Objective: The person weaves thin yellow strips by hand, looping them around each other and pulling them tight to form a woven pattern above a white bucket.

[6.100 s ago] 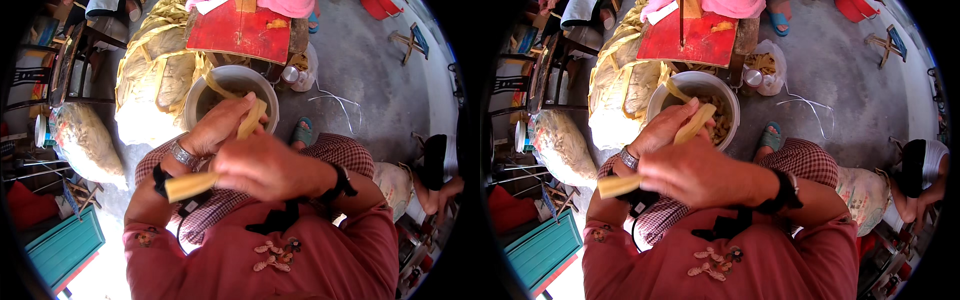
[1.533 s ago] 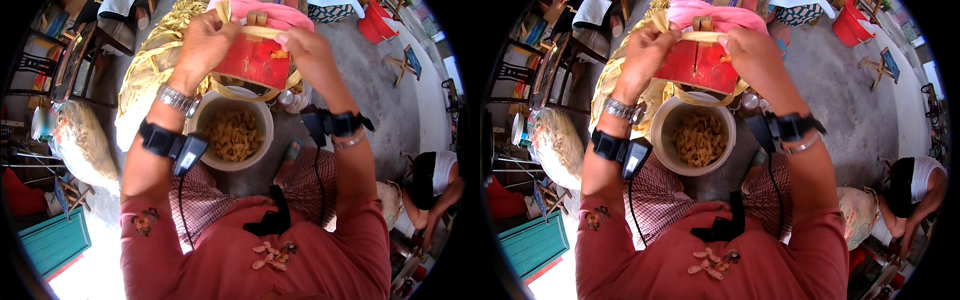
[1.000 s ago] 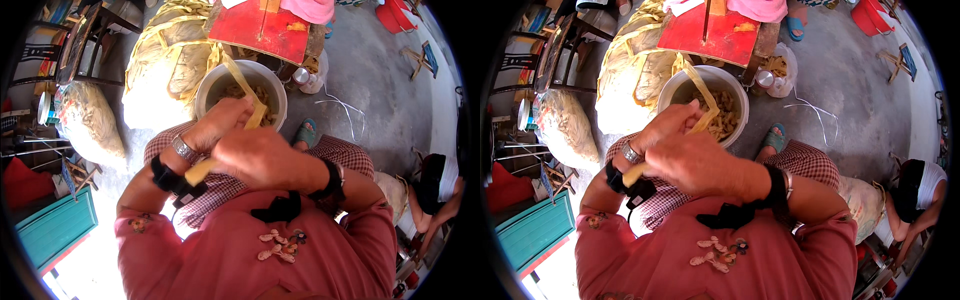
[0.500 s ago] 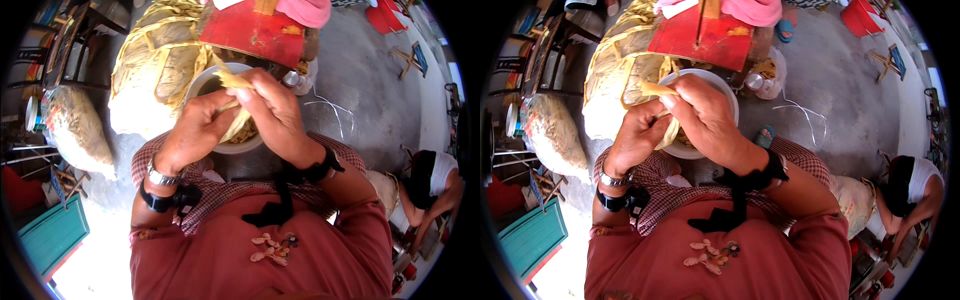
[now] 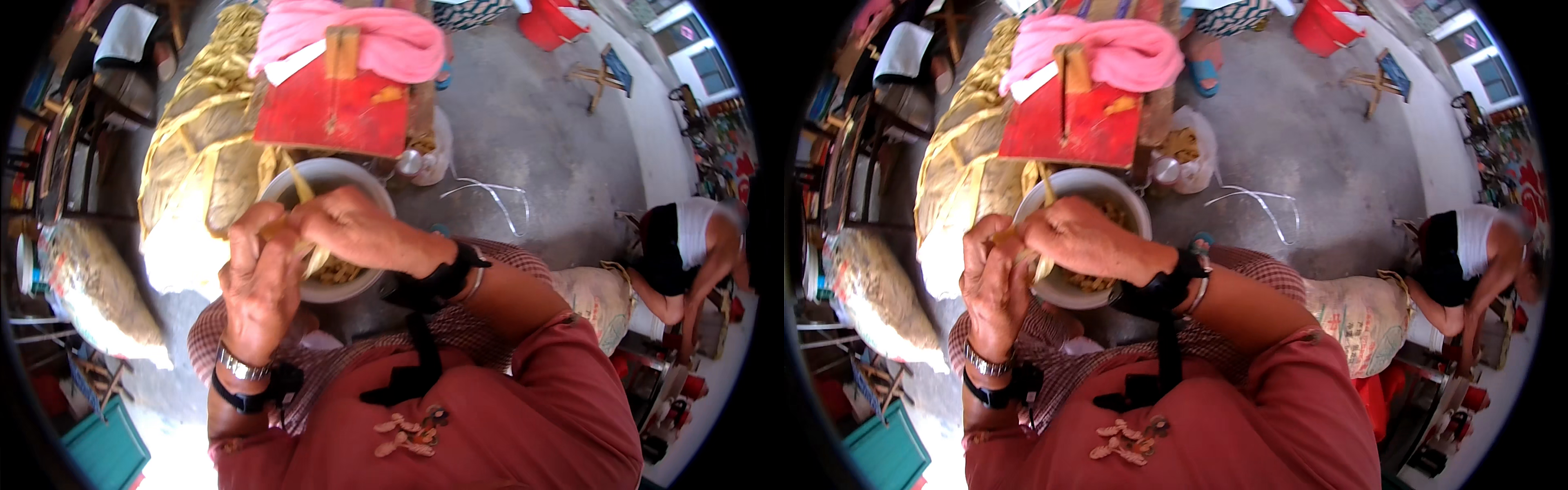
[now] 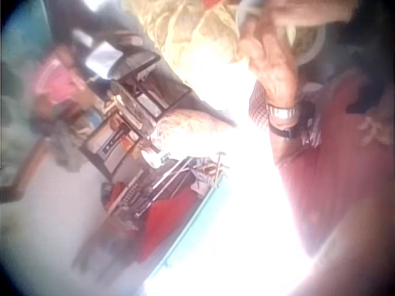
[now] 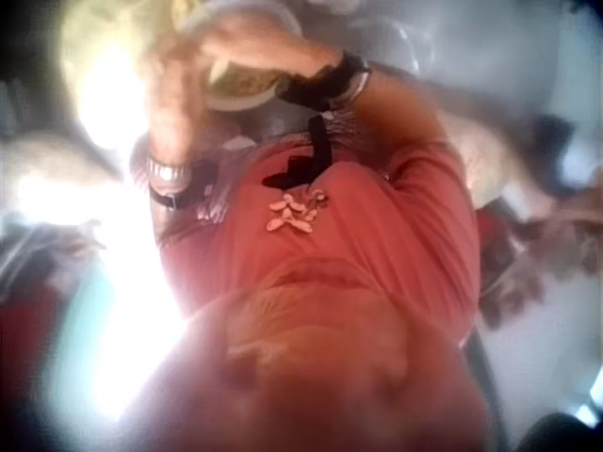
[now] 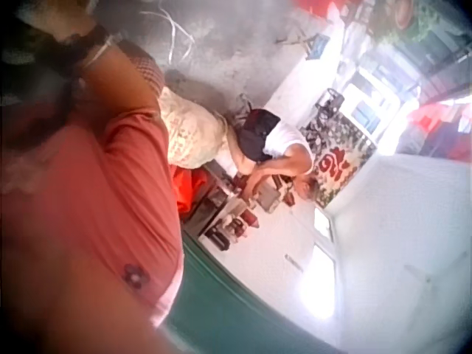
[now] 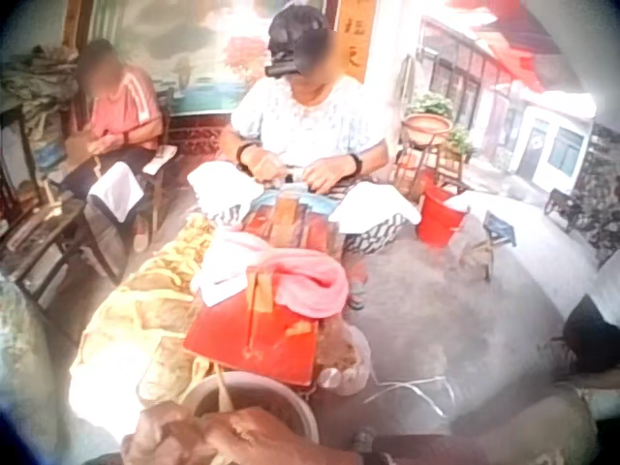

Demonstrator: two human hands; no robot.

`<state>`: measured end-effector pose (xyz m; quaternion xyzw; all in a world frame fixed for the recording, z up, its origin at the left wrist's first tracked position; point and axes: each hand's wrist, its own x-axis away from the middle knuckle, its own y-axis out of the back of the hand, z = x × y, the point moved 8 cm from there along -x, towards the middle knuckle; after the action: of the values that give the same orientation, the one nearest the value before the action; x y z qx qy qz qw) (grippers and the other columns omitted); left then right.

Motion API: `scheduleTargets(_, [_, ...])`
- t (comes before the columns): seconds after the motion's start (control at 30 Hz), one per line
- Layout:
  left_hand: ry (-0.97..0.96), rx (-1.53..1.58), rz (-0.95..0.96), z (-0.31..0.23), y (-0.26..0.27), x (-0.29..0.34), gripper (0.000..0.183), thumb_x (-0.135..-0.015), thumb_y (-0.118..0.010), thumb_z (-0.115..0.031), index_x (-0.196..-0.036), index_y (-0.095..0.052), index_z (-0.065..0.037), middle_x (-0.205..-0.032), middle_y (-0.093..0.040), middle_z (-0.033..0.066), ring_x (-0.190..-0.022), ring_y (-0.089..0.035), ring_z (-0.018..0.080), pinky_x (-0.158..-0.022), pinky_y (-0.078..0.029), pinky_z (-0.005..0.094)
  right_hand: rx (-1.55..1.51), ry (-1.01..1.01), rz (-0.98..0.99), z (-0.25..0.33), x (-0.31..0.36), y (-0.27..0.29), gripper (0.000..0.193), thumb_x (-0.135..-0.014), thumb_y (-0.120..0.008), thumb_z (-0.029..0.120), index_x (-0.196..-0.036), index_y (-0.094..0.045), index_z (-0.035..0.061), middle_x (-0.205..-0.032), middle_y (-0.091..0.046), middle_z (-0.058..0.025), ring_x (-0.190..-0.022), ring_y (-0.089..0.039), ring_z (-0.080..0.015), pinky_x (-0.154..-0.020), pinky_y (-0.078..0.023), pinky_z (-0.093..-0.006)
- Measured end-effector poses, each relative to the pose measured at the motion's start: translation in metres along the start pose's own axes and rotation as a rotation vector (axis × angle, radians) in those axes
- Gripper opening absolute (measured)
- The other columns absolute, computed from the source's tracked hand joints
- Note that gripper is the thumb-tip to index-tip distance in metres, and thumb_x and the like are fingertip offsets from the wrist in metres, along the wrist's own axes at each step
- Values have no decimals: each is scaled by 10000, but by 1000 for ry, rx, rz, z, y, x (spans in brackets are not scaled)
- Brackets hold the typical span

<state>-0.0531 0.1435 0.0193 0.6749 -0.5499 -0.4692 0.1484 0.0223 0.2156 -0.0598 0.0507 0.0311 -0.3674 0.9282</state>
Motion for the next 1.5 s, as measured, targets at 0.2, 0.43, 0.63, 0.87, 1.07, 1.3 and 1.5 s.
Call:
scheduleTargets(0.2, [284, 271, 128, 35, -19, 13, 143, -810, -634, 18, -936, -573, -14, -811, -606, 111, -693, -626, 215, -595, -492, 311, 127, 24, 52, 19, 9, 10, 260, -917, -519, 270, -880, -559, 16, -711, -565, -166, -679, -584, -327, -594, -431, -387])
scheduleTargets(0.43, [670, 1261, 157, 48, -37, 14, 209, -905, -555, -7, -1114, -555, -3, -892, -627, 16, -767, -566, 73, -704, -467, 213, 65, 216, 31, 22, 17, 15, 253, -917, -553, 256, -989, -522, 16, -785, -583, -176, -720, -580, -337, -641, -436, -388])
scheduleTargets(0.63, [166, 469, 257, 16, -40, -2, 389, -859, -614, -41, -1240, -550, 1, -1046, -595, 90, -960, -557, 173, -854, -442, 277, -84, -16, 71, 6, 25, 25, 274, -962, -476, 257, -1045, -541, 5, -824, -591, -90, -673, -559, -166, -636, -462, -302])
scheduleTargets(0.87, [112, 469, 219, 6, -45, -13, 399, -923, -558, -234, -1250, -550, -4, -1176, -545, 172, -1093, -527, 297, -967, -400, 365, -222, -16, 5, 1, 29, 23, 290, -969, -492, 262, -1123, -524, 19, -920, -579, -43, -679, -549, -108, -613, -478, -275])
scheduleTargets(1.07, [422, 781, 293, 32, -60, -1, 440, -981, -457, -347, -1178, -590, 24, -1252, -571, 121, -1056, -550, 211, -911, -432, 324, 136, 164, -180, 8, 34, 30, 301, -884, -594, 141, -1083, -404, 20, -886, -625, -153, -787, -637, -289, -670, -485, -360])
scheduleTargets(1.3, [526, 885, 408, 25, -71, 6, 449, -977, -459, -365, -1184, -587, 13, -1151, -628, 77, -926, -587, 132, -725, -478, 257, 45, 56, -294, -15, 42, 44, 521, -777, -733, 222, -1073, -363, 7, -807, -609, -155, -740, -630, -253, -632, -481, -353])
scheduleTargets(1.5, [696, 1027, 498, 25, -79, 21, 491, -960, -474, -418, -1167, -589, 12, -1094, -634, 112, -925, -606, 183, -756, -521, 305, 135, 128, -109, -1, 43, 40, 450, -752, -753, 311, -929, -499, -16, -758, -605, -136, -677, -603, -228, -620, -469, -334])
